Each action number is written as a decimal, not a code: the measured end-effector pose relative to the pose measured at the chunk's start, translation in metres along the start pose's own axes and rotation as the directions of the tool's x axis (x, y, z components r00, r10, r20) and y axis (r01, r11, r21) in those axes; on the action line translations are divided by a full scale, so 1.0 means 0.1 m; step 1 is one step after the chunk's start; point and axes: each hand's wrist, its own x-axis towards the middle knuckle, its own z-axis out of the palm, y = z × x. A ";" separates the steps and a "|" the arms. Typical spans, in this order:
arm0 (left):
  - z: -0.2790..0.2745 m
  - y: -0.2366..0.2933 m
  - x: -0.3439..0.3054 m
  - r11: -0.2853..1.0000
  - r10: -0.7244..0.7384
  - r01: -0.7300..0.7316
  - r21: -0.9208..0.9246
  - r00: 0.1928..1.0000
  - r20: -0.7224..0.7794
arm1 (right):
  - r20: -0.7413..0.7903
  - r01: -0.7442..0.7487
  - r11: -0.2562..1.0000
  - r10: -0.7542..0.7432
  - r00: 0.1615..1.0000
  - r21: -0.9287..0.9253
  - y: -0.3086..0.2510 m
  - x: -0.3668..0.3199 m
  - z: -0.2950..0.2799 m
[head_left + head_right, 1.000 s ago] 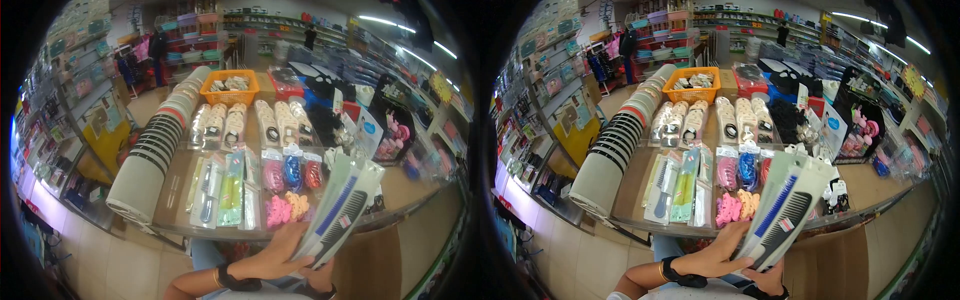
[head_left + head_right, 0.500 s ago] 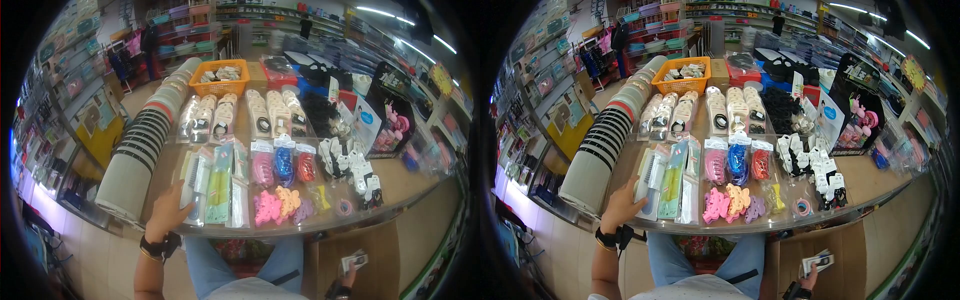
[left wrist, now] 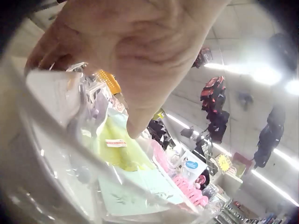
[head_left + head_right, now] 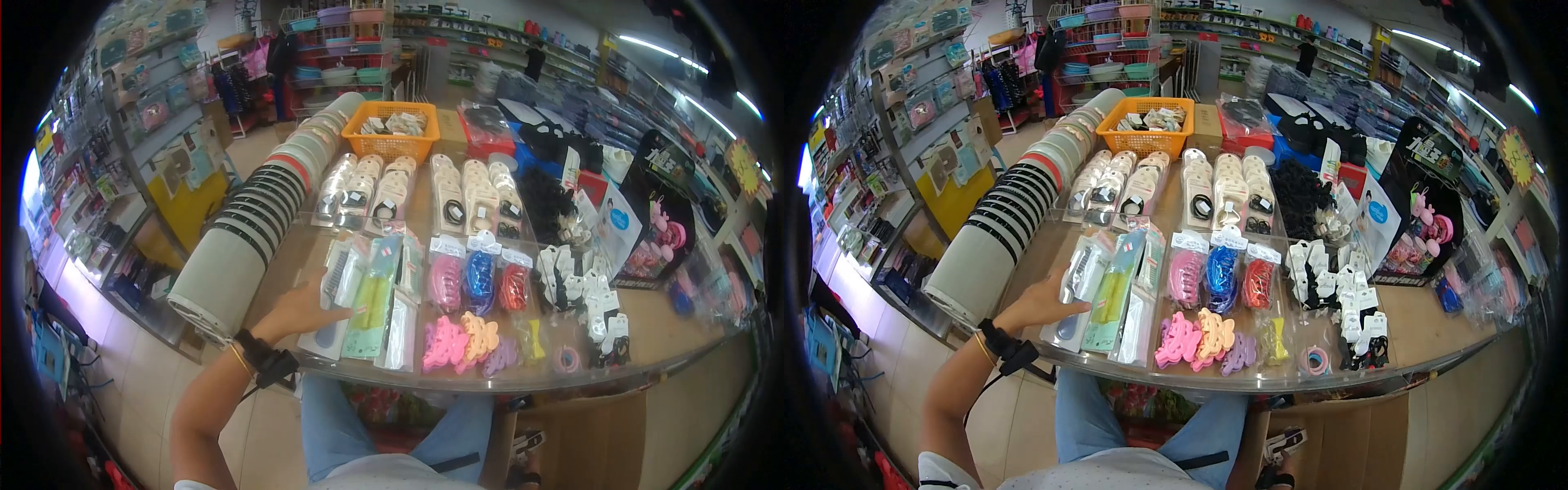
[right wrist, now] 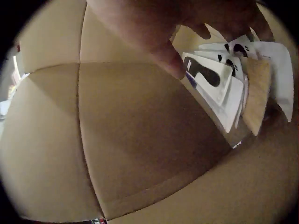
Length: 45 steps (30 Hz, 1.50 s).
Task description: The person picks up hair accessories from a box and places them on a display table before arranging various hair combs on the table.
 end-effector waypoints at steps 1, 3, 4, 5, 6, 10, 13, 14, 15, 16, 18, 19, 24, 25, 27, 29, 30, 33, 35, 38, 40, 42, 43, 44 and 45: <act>0.05 -0.01 0.04 0.991 -0.005 0.001 -0.131 1.000 -0.031 | -0.085 0.020 0.999 -0.017 0.996 0.030 0.04 0.13 0.00; 0.13 -0.04 0.15 0.965 -0.010 -0.006 -0.261 0.998 -0.059 | -0.260 0.067 0.994 -0.042 0.965 0.088 0.10 0.28 -0.03; 0.20 -0.05 0.16 0.927 -0.037 -0.001 -0.375 0.995 -0.094 | -0.354 0.090 0.990 -0.047 0.934 0.107 0.15 0.28 -0.18; 0.24 -0.06 0.22 0.877 -0.063 -0.012 -0.480 0.988 -0.139 | -0.355 0.094 0.989 -0.049 0.934 0.111 0.11 0.25 -0.20; 0.28 -0.06 0.28 0.877 -0.059 -0.017 -0.481 0.988 -0.141 | -0.339 0.094 0.992 -0.058 0.939 0.089 0.05 0.13 -0.21; 0.39 -0.17 0.52 0.733 -0.118 0.110 -0.672 0.992 0.034 | -0.267 0.099 0.995 -0.097 0.959 -0.005 -0.25 -0.57 -0.24; 0.39 -0.20 0.61 0.768 -0.123 0.162 -0.620 0.987 0.105 | -0.160 0.279 0.960 -0.278 0.947 -0.018 -0.40 -0.84 -0.13; 0.40 -0.19 0.60 0.772 -0.192 0.194 -0.605 0.979 0.069 | -0.112 0.364 0.931 -0.364 0.925 -0.021 -0.48 -0.94 -0.14; 0.41 -0.20 0.57 0.773 -0.190 0.191 -0.605 0.980 0.066 | -0.063 0.445 0.895 -0.445 0.893 -0.017 -0.56 -1.03 -0.15; 0.39 -0.21 0.53 0.710 -0.175 0.172 -0.683 0.982 0.066 | -0.019 0.521 0.853 -0.521 0.853 -0.007 -0.63 -1.16 -0.15; 0.25 -0.16 0.42 0.642 -0.149 0.148 -0.752 0.987 0.067 | 0.060 0.660 0.751 -0.660 0.749 0.023 -0.73 -1.50 -0.14; 0.10 -0.10 0.29 0.590 -0.117 0.154 -0.792 0.988 0.105 | 0.095 0.722 0.690 -0.722 0.685 0.042 -0.73 -1.73 -0.08; -0.09 -0.16 0.16 0.401 -0.121 0.026 -0.916 0.992 -0.025 | 0.122 0.593 0.495 -0.822 0.556 0.635 -1.09 -2.39 0.13; -0.21 -0.04 0.03 0.375 -0.108 0.018 -0.927 0.994 -0.024 | -0.079 0.794 0.389 -0.876 0.476 0.467 -1.18 -2.90 0.31; -0.29 0.10 -0.15 0.318 -0.050 -0.078 -0.945 0.994 -0.099 | -0.049 0.829 0.345 -0.913 0.406 0.440 -1.29 -3.68 0.54; -0.30 0.20 -0.27 0.243 0.054 -0.153 -0.958 0.988 -0.144 | -0.015 0.861 0.298 -0.943 0.333 0.413 -1.30 -4.27 0.74; -0.26 0.28 -0.33 0.166 0.139 -0.210 -0.964 0.972 -0.188 | 0.131 0.868 0.295 -0.956 0.264 0.401 -1.28 -4.50 0.83; -0.26 0.66 -0.64 0.110 0.174 -0.151 -0.982 0.976 -0.131 | 0.437 0.800 0.324 -0.895 0.086 0.506 -1.17 -5.15 1.12; -0.11 0.79 -0.72 0.203 0.180 -0.102 -0.974 0.981 -0.065 | 0.631 0.690 0.445 -0.776 -0.021 0.571 -1.11 -5.34 1.28; 0.15 1.03 -0.81 0.449 0.353 -0.259 -0.855 0.931 -0.096 | 0.744 0.505 0.616 -0.663 -0.082 0.604 -1.09 -5.79 1.48; 0.27 1.28 -0.93 0.404 0.458 -0.272 -0.873 0.887 -0.065 | 0.732 0.485 0.620 -0.678 -0.064 0.617 -1.05 -5.81 1.57; 0.59 1.42 -0.90 0.395 0.589 -0.479 -0.784 0.787 -0.184 | 0.641 0.515 0.537 -0.767 -0.033 0.668 -1.01 -5.65 1.58; 0.58 1.53 -0.98 0.434 0.623 -0.458 -0.776 0.774 -0.109 | 0.606 0.584 0.499 -0.795 0.015 0.640 -0.98 -5.61 1.53; 0.56 1.62 -1.05 0.473 0.652 -0.439 -0.764 0.757 -0.031 | 0.565 0.650 0.461 -0.823 0.059 0.604 -0.96 -5.58 1.50; 0.64 1.66 -1.04 0.428 0.716 -0.516 -0.742 0.694 -0.070 | 0.491 0.580 0.442 -0.867 0.081 0.684 -0.95 -5.55 1.50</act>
